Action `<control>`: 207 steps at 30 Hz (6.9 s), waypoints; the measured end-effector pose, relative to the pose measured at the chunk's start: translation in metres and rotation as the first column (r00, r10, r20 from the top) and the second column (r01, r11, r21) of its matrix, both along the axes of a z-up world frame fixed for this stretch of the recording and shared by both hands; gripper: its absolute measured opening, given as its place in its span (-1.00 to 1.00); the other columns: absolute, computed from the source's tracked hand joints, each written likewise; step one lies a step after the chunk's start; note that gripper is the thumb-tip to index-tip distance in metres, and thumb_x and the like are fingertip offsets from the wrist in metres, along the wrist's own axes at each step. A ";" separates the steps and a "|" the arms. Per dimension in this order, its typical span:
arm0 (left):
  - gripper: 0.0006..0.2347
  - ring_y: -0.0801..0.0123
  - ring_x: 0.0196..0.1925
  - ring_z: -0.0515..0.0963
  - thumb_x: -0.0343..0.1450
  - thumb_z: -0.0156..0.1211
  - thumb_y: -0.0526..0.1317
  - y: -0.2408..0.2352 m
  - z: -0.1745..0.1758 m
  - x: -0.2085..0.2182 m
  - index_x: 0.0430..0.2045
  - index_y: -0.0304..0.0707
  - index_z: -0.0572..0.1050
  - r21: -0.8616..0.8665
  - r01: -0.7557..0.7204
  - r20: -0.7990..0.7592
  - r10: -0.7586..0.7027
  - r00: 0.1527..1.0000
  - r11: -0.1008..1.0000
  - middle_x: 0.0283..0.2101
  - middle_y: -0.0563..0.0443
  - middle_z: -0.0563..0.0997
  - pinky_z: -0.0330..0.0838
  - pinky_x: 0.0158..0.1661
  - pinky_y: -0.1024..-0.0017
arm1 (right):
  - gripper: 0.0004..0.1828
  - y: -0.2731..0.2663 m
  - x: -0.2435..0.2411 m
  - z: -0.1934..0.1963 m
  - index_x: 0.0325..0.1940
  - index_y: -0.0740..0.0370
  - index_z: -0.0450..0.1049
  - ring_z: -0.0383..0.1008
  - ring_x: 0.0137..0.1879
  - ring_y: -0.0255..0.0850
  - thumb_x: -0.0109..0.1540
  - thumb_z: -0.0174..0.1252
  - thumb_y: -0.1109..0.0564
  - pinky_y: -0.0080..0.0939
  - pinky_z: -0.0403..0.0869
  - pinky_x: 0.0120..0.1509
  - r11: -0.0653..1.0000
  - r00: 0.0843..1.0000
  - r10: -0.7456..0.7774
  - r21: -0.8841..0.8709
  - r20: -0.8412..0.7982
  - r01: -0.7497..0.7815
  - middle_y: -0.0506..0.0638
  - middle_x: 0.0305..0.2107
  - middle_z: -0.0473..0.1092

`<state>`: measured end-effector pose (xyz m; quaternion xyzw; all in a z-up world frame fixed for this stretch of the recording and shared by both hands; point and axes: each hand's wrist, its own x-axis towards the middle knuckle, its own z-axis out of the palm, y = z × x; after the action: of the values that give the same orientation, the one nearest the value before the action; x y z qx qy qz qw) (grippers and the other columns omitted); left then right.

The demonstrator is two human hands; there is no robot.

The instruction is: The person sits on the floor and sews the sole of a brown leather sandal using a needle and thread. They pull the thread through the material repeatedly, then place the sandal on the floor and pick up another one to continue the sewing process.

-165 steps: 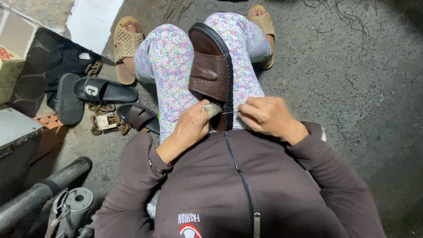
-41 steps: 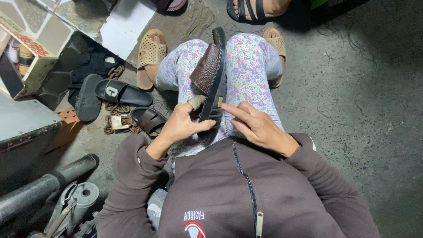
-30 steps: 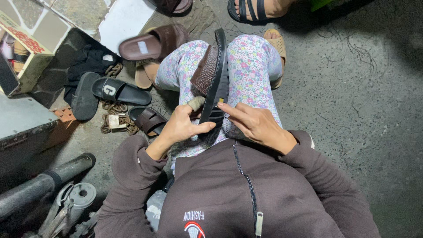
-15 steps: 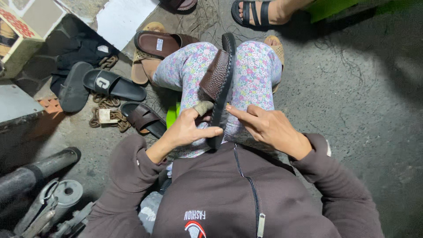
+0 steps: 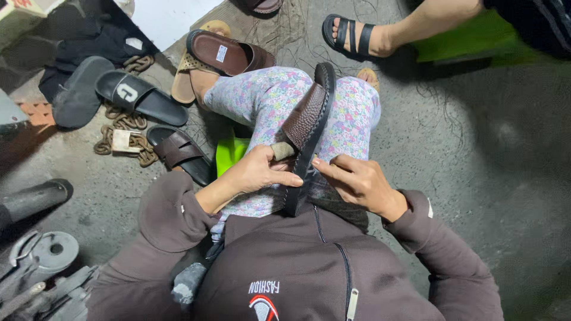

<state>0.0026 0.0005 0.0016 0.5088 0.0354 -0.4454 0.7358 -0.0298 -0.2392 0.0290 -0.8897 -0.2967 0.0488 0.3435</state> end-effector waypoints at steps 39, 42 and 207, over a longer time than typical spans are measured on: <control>-0.31 0.31 -0.15 0.57 0.13 0.50 -0.18 0.012 0.009 -0.006 0.12 -0.41 0.29 0.145 0.081 -0.043 -0.075 0.996 0.986 -0.01 -0.45 0.47 0.54 -0.08 0.37 | -0.80 0.030 -0.004 0.009 -0.23 0.36 0.59 0.52 -0.52 -0.03 0.07 0.24 0.38 -0.17 0.45 -0.49 0.896 0.977 -0.183 0.392 -0.109 0.211 0.19 -0.45 0.52; -0.60 0.41 -0.31 0.61 0.21 0.42 -0.28 0.015 -0.002 -0.021 -0.10 -0.44 0.48 0.112 0.029 -0.002 -0.029 1.000 0.993 -0.25 -0.27 0.59 0.54 -0.33 0.60 | -0.82 0.031 -0.014 0.005 -0.24 0.38 0.59 0.52 -0.51 -0.05 0.07 0.24 0.38 -0.21 0.45 -0.48 0.876 0.972 -0.213 0.421 -0.103 0.237 0.18 -0.44 0.52; -0.52 0.20 -0.71 0.47 0.19 0.42 0.02 -0.020 0.024 -0.038 -0.21 -0.28 0.34 0.523 -0.086 0.611 -0.303 0.731 0.848 -0.75 0.06 0.42 0.41 -0.54 0.35 | -0.48 0.009 -0.076 -0.093 -0.44 0.36 0.46 0.13 -0.81 -0.35 0.29 -0.14 -0.12 -0.37 0.20 -0.75 0.256 0.874 -0.046 0.840 -0.484 0.479 -0.02 -0.86 0.24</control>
<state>-0.0353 -0.0198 0.0259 0.8143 -0.1457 -0.2479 0.5042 -0.1058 -0.2300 -0.0639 -0.5261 -0.0422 -0.0302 0.8488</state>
